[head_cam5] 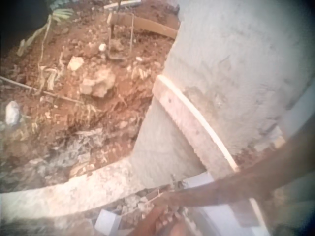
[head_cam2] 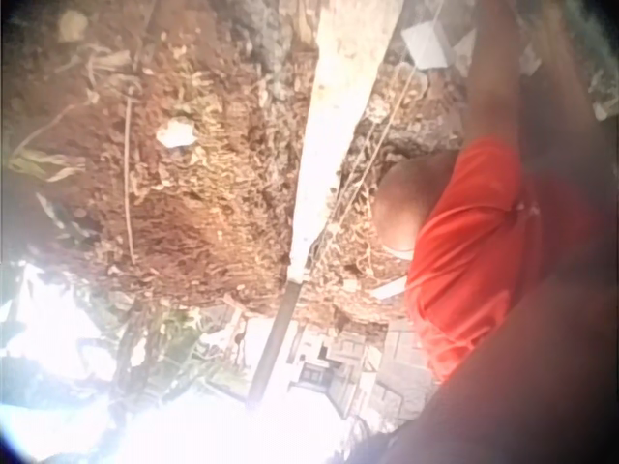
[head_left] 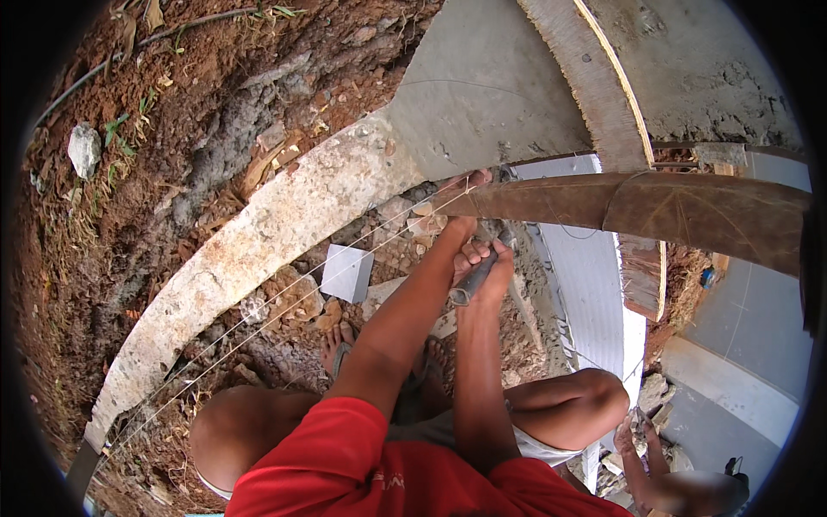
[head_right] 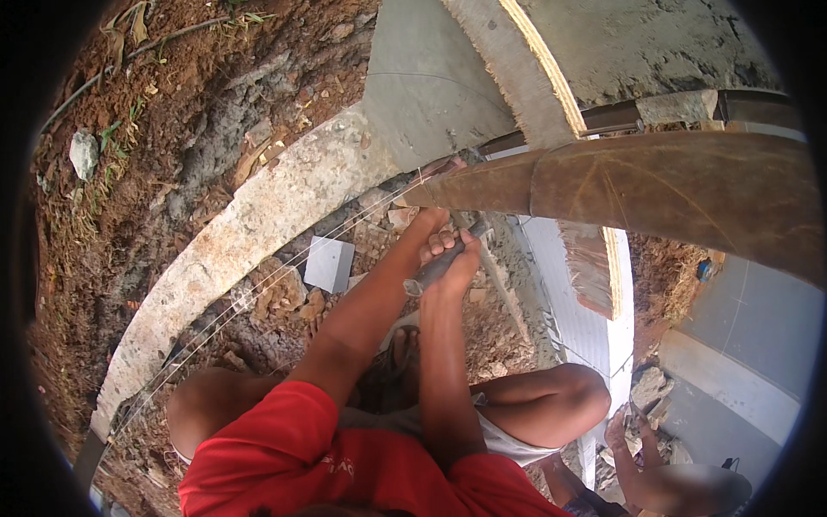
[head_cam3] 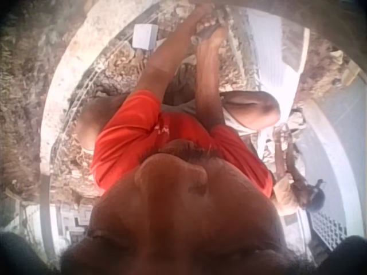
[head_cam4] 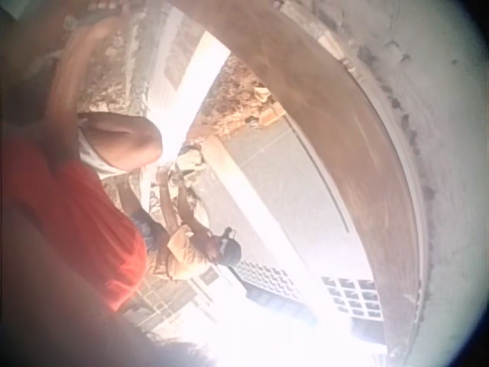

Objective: The person uses a string line and a metal pipe to align and secure a wooden form for a concrete edge. They adjust the string tension and position the form against a partially built wall while another worker applies cement nearby.

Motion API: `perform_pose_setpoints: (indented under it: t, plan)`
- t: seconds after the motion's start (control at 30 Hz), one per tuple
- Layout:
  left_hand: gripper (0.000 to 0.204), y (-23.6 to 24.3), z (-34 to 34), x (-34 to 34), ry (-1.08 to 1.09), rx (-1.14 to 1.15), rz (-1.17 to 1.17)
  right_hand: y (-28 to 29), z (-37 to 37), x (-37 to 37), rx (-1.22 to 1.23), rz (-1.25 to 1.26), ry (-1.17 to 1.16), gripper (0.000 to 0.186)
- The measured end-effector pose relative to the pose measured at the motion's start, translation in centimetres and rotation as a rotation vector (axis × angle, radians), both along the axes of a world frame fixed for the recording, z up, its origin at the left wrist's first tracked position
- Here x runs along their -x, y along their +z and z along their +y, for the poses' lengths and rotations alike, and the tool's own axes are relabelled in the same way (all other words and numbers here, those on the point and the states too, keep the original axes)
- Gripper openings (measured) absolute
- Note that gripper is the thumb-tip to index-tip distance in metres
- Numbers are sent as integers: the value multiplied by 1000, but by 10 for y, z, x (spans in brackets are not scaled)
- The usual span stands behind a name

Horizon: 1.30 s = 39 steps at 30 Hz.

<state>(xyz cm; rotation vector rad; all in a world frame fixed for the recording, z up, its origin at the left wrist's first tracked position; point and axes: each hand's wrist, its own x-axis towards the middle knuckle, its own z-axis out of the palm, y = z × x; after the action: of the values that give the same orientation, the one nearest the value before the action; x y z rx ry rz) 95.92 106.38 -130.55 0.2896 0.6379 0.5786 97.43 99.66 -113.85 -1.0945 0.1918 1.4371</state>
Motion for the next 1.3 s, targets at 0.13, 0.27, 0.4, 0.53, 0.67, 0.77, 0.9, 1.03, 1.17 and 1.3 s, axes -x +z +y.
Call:
perform_pose_setpoints:
  t: [0.13, 0.27, 0.4, 0.53, 0.67, 0.77, 0.9, 1.03, 1.17, 1.3]
  plan:
    - [46, -1, -1, -3, 7, 2, -1, 7, 5, -4, -16, -11, 22, 21]
    - [47, -1, 0, -7, 23, 5, -11, 5, 7, -5, -28, -3, 27, 21]
    - [48, -2, 4, -11, 86, 15, -13, 13, 18, -1, -6, 102, -25, 20]
    - [48, -2, 17, -20, 238, 40, -29, 10, 37, -3, -138, 125, 35, 25]
    - [49, -3, 39, -27, 428, 50, -31, 15, 42, 9, -212, 80, 187, 24]
    - [49, -6, 49, -30, 513, 54, -37, 24, 41, 26, -108, -52, 58, 25]
    - [50, -9, 54, -37, 559, 55, -34, 14, 38, 5, -29, 5, 69, 26]
    - [51, -11, 55, -41, 591, 52, -33, 8, 37, -7, -164, 33, 233, 27]
    - [51, -13, 56, -42, 602, 59, -27, 15, 39, 3, -31, -47, 80, 30]
    - [52, -16, 54, -41, 630, 63, -19, 21, 39, 0, -106, 32, 197, 31]
